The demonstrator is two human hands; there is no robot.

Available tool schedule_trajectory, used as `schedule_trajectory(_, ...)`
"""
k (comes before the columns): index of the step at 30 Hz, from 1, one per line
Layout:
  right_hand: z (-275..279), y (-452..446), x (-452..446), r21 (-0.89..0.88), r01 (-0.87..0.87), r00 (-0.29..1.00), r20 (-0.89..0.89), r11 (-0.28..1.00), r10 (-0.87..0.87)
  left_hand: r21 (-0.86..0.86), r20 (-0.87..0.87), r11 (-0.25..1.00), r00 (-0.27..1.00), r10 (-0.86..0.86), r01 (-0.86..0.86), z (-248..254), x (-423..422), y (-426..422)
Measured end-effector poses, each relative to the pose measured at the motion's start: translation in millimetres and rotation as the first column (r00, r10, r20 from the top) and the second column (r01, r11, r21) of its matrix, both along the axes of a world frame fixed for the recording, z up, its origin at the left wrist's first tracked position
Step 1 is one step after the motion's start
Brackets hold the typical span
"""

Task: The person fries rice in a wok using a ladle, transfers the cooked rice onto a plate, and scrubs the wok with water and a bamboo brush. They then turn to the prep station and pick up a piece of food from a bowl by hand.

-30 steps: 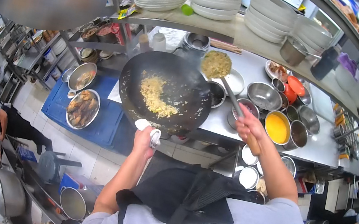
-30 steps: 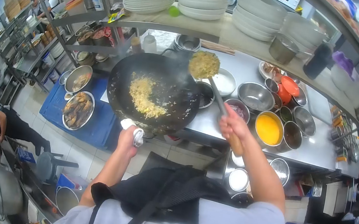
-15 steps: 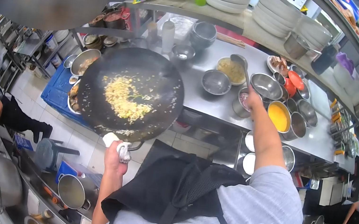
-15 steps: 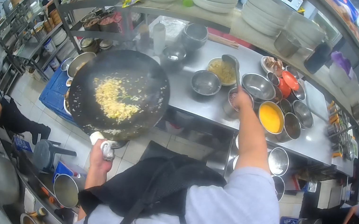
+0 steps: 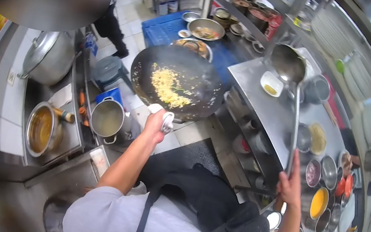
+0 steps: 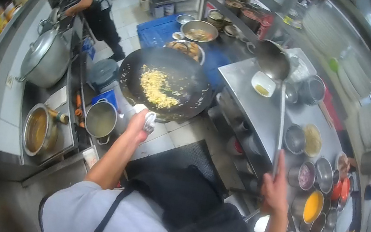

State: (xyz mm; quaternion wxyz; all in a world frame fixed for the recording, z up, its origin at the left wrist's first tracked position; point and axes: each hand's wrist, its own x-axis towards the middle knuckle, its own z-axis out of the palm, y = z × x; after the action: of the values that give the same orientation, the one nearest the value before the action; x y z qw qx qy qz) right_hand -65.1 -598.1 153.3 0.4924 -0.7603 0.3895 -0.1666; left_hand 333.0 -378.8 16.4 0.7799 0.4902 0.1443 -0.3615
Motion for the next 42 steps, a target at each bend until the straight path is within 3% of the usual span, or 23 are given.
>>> schedule_trajectory(2, -40, -5, 9, -0.268, -0.267, 0.957, -0.185, 0.926, 0.223, -0.008, -0.03, 1.0, 0.999, 0.025, -0.025, 7, -4, 4)
schedule_trajectory(4, -51, 2, 29, -0.201, -0.543, 0.806, -0.397, 0.815, 0.439, -0.103, -0.167, 0.995, 0.986, -0.021, 0.004, 21, -8, 14)
schedule_trajectory(5, -53, 7, 38, 0.032, -0.614, 0.681, -0.484, 0.788, 0.55, -0.105, -0.169, 0.994, 0.986, -0.006, -0.012, 19, -15, 21)
schedule_trajectory(7, -51, 19, 46, 0.095, -0.673, 0.645, -0.411, 0.734, 0.645, -0.129, -0.191, 0.99, 0.981, 0.039, -0.065, 17, -29, 27)
schedule_trajectory(9, -46, 16, 54, -0.13, -0.741, 0.66, -0.319, 0.658, 0.68, -0.164, -0.095, 0.98, 0.99, 0.101, -0.116, 37, -13, 9)
schedule_trajectory(11, -40, 23, 83, 0.059, -0.597, 0.785, -0.166, 0.8, 0.597, -0.215, -0.092, 0.976, 0.994, -0.06, 0.039, -2, 77, -22)
schedule_trajectory(12, -42, 19, 98, 0.064, -0.531, 0.833, -0.145, 0.845, 0.534, -0.053, -0.152, 0.998, 0.988, -0.021, 0.013, -45, 138, -72)
schedule_trajectory(14, -34, 14, 112, 0.037, -0.456, 0.882, -0.113, 0.889, 0.457, -0.102, -0.125, 0.995, 0.992, 0.005, -0.017, -12, 103, -75)
schedule_trajectory(15, -20, 14, 112, 0.173, -0.389, 0.919, 0.001, 0.905, 0.394, -0.163, -0.087, 0.986, 0.996, 0.026, -0.04, 7, 85, -76)
schedule_trajectory(17, -12, 16, 96, 0.318, -0.332, 0.943, 0.116, 0.888, 0.311, -0.024, 0.065, 1.0, 0.998, 0.008, -0.006, -11, 8, -22)
schedule_trajectory(19, -22, 13, 72, 0.25, -0.259, 0.938, 0.296, 0.933, 0.181, -0.132, 0.137, 0.991, 0.991, 0.012, 0.007, -11, -51, 20)
schedule_trajectory(20, -29, 5, 59, 0.241, -0.217, 0.956, 0.248, 0.946, 0.156, -0.197, 0.047, 0.977, 0.995, 0.093, -0.082, 30, -75, 22)
schedule_trajectory(22, -24, 4, 63, 0.279, -0.175, 0.965, 0.24, 0.944, 0.108, -0.192, -0.142, 0.981, 0.99, -0.023, -0.004, -2, -46, 21)
schedule_trajectory(23, -21, 2, 66, 0.304, -0.182, 0.96, 0.261, 0.935, 0.102, -0.264, -0.217, 0.965, 0.974, -0.069, 0.009, -1, -26, 10)
schedule_trajectory(24, -23, 6, 63, 0.303, -0.177, 0.962, 0.256, 0.936, 0.099, -0.187, -0.283, 0.982, 0.958, -0.04, -0.014, 14, -26, 3)
schedule_trajectory(27, -15, 6, 73, 0.386, -0.228, 0.941, 0.323, 0.894, 0.1, -0.27, -0.232, 0.961, 0.965, -0.121, 0.055, 59, -63, 5)
schedule_trajectory(29, -15, 6, 82, 0.434, -0.271, 0.919, 0.383, 0.859, 0.096, -0.338, -0.238, 0.939, 0.971, -0.023, -0.061, 33, -29, -30)
schedule_trajectory(35, 6, 13, 87, 0.498, -0.233, 0.959, 0.263, 0.835, 0.11, -0.156, -0.081, 0.988, 0.997, -0.002, -0.011, 31, -76, -33)
schedule_trajectory(37, 10, 15, 80, 0.518, -0.247, 0.962, 0.232, 0.819, 0.144, -0.171, -0.157, 0.985, 0.988, -0.002, -0.025, 34, -73, -29)
schedule_trajectory(38, 6, 12, 85, 0.479, -0.25, 0.964, 0.203, 0.841, 0.171, -0.171, -0.257, 0.984, 0.966, -0.004, -0.041, 31, -83, -15)
schedule_trajectory(40, 15, 11, 99, 0.419, -0.236, 0.972, 0.125, 0.877, 0.202, -0.253, -0.247, 0.967, 0.963, -0.104, 0.039, 43, -43, -22)
schedule_trajectory(41, 15, 14, 105, 0.338, -0.249, 0.968, 0.122, 0.907, 0.22, -0.305, -0.198, 0.944, 0.961, -0.195, 0.129, 48, -30, -24)
schedule_trajectory(42, 14, 17, 114, 0.117, -0.222, 0.975, 0.005, 0.968, 0.222, -0.227, -0.207, 0.972, 0.972, -0.113, 0.065, 54, -48, -30)
